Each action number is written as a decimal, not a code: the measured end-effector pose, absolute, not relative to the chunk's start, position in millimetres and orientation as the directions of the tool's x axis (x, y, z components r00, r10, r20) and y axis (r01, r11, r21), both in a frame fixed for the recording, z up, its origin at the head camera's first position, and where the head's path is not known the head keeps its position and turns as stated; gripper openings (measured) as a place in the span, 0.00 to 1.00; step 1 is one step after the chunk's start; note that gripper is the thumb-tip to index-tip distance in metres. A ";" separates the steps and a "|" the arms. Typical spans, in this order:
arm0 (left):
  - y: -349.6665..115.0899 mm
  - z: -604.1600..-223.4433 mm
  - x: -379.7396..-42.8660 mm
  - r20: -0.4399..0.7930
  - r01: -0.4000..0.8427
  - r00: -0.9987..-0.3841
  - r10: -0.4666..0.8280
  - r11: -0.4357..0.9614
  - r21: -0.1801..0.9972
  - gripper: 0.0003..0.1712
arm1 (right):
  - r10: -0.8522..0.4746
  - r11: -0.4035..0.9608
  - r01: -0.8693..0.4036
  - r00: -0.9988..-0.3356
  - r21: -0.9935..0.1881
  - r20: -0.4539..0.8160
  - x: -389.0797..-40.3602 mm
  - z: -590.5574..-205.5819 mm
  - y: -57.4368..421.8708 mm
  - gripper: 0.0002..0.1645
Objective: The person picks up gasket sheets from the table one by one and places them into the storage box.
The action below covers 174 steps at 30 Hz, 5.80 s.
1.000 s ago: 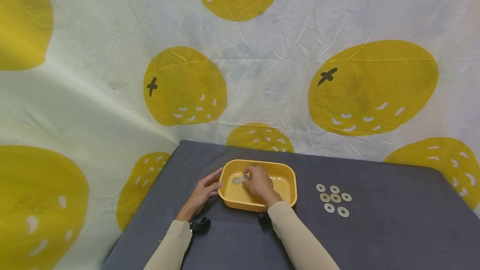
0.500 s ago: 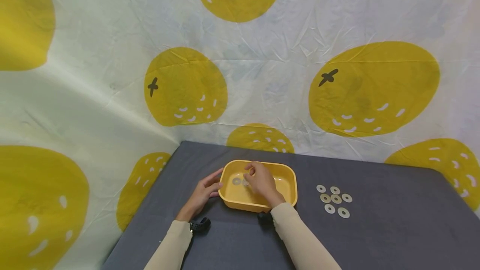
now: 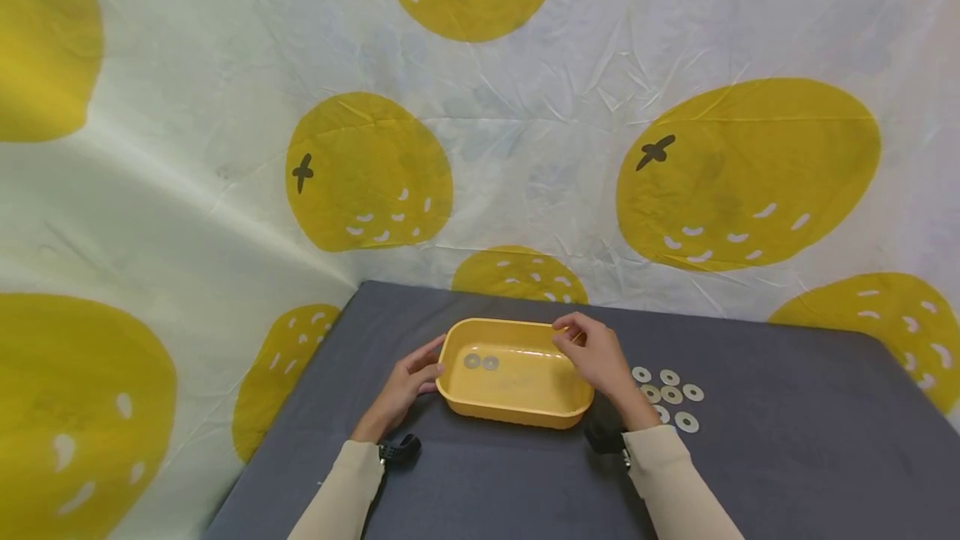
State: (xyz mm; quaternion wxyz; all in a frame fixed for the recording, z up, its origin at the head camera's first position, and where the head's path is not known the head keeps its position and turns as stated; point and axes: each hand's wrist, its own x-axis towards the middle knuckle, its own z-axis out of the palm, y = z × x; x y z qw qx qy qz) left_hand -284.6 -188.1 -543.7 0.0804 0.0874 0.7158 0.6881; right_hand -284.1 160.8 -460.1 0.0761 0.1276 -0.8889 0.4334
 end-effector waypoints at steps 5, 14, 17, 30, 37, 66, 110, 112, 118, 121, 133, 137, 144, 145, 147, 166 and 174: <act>-188.1 -542.5 -284.3 0.005 0.015 -0.973 0.232 0.040 0.999 0.34 | -0.088 0.663 -0.235 -0.967 -0.711 0.238 -273.9 -460.8 211.7 0.17; -188.8 -543.1 -281.8 0.010 0.018 -0.968 0.250 0.031 0.999 0.35 | -0.019 0.743 -0.131 -0.985 -0.656 0.174 -256.8 -485.3 293.5 0.21; -189.0 -544.1 -281.5 0.017 0.026 -0.967 0.253 0.032 0.999 0.35 | -0.013 0.778 -0.094 -0.991 -0.621 0.134 -254.5 -492.7 312.5 0.20; -188.0 -544.0 -280.2 0.011 0.024 -0.968 0.252 0.050 0.998 0.34 | -0.026 0.850 -0.006 -0.999 -0.526 -0.031 -257.7 -510.4 349.8 0.25; -187.5 -543.3 -279.8 0.005 0.016 -0.968 0.251 0.042 0.999 0.33 | -0.005 0.845 0.026 -0.998 -0.534 -0.056 -259.0 -508.2 350.2 0.23; -187.6 -542.6 -279.6 0.002 0.014 -0.970 0.244 0.045 0.999 0.33 | -0.038 0.863 -0.026 -0.999 -0.505 -0.015 -256.1 -506.9 342.2 0.19; -187.2 -545.6 -281.9 0.005 0.015 -0.972 0.234 0.044 0.999 0.34 | -0.033 0.729 -0.078 -0.996 -0.680 0.078 -256.6 -479.5 286.6 0.26; -187.2 -545.2 -281.9 0.011 0.020 -0.971 0.238 0.037 0.999 0.34 | -0.032 0.735 -0.089 -0.995 -0.672 0.097 -256.3 -477.8 283.2 0.26; -187.5 -544.6 -282.1 0.021 0.030 -0.969 0.246 0.031 0.999 0.33 | -0.040 0.733 -0.110 -0.992 -0.671 0.119 -255.3 -474.1 276.2 0.25; -187.4 -544.0 -281.7 0.011 0.019 -0.970 0.242 0.031 0.999 0.33 | -0.032 0.731 -0.105 -0.992 -0.674 0.120 -255.8 -473.9 272.8 0.25; -187.0 -542.3 -281.0 0.006 0.016 -0.970 0.244 0.039 0.999 0.34 | -0.017 0.736 -0.110 -0.989 -0.668 0.144 -262.0 -476.8 267.4 0.24; -187.0 -542.3 -281.8 0.013 0.023 -0.969 0.246 0.038 0.999 0.35 | -0.008 0.740 -0.104 -0.989 -0.665 0.146 -263.9 -476.2 264.3 0.23; -186.7 -541.3 -282.0 0.007 0.019 -0.971 0.241 0.047 0.999 0.34 | -0.017 0.733 -0.129 -0.985 -0.668 0.171 -266.4 -474.7 258.4 0.24; -186.8 -541.4 -281.8 0.005 0.017 -0.971 0.238 0.047 0.999 0.34 | -0.021 0.732 -0.133 -0.985 -0.669 0.173 -266.6 -475.0 257.0 0.24; -187.0 -541.5 -281.5 0.004 0.015 -0.972 0.236 0.045 0.999 0.34 | -0.028 0.725 -0.138 -0.985 -0.674 0.172 -266.6 -475.0 254.0 0.24; -186.3 -539.9 -283.0 -0.009 -0.001 -0.973 0.231 0.034 0.999 0.35 | -0.039 0.704 -0.122 -0.990 -0.700 0.133 -272.3 -471.9 230.7 0.26; -186.9 -541.4 -282.5 -0.002 0.009 -0.973 0.233 0.043 0.999 0.35 | -0.067 0.678 -0.147 -0.988 -0.720 0.139 -274.9 -470.5 221.9 0.24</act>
